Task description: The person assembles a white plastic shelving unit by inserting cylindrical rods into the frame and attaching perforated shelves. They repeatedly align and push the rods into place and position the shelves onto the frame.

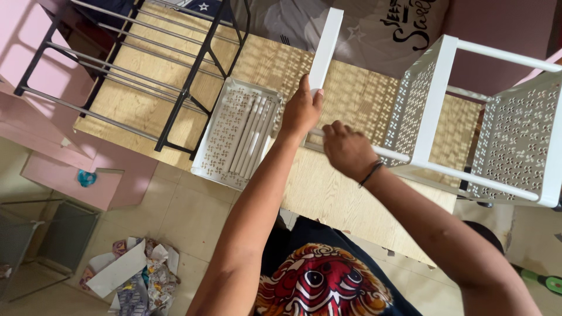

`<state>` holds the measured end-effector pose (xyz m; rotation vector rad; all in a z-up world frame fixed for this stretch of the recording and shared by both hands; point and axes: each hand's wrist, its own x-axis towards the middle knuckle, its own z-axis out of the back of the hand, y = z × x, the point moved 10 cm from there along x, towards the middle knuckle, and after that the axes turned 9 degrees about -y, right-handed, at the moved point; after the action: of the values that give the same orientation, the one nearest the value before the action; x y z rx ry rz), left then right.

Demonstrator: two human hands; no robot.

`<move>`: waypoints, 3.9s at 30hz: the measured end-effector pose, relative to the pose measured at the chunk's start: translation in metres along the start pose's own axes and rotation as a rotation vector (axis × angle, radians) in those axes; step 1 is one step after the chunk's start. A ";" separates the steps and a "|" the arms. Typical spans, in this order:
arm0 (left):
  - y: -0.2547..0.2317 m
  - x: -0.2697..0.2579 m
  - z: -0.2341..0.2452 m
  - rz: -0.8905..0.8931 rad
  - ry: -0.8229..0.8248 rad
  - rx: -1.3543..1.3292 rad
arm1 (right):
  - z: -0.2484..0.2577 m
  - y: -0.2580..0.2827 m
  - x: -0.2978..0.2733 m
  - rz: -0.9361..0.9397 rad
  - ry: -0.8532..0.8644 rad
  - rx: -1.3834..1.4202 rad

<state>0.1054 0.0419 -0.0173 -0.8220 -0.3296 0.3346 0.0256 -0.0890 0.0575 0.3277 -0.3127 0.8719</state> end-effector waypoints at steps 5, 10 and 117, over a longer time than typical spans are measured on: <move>-0.005 -0.001 0.002 -0.043 -0.013 0.022 | -0.017 -0.009 -0.001 -0.140 0.153 -0.054; -0.002 -0.001 0.001 -0.039 0.022 -0.001 | -0.035 -0.020 0.007 -0.099 0.305 0.137; 0.001 0.000 0.002 -0.012 0.046 -0.011 | -0.079 -0.050 -0.013 -0.583 0.912 0.561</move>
<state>0.1049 0.0439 -0.0169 -0.8374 -0.2931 0.3027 0.0672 -0.0957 -0.0267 0.4678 0.8562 0.4380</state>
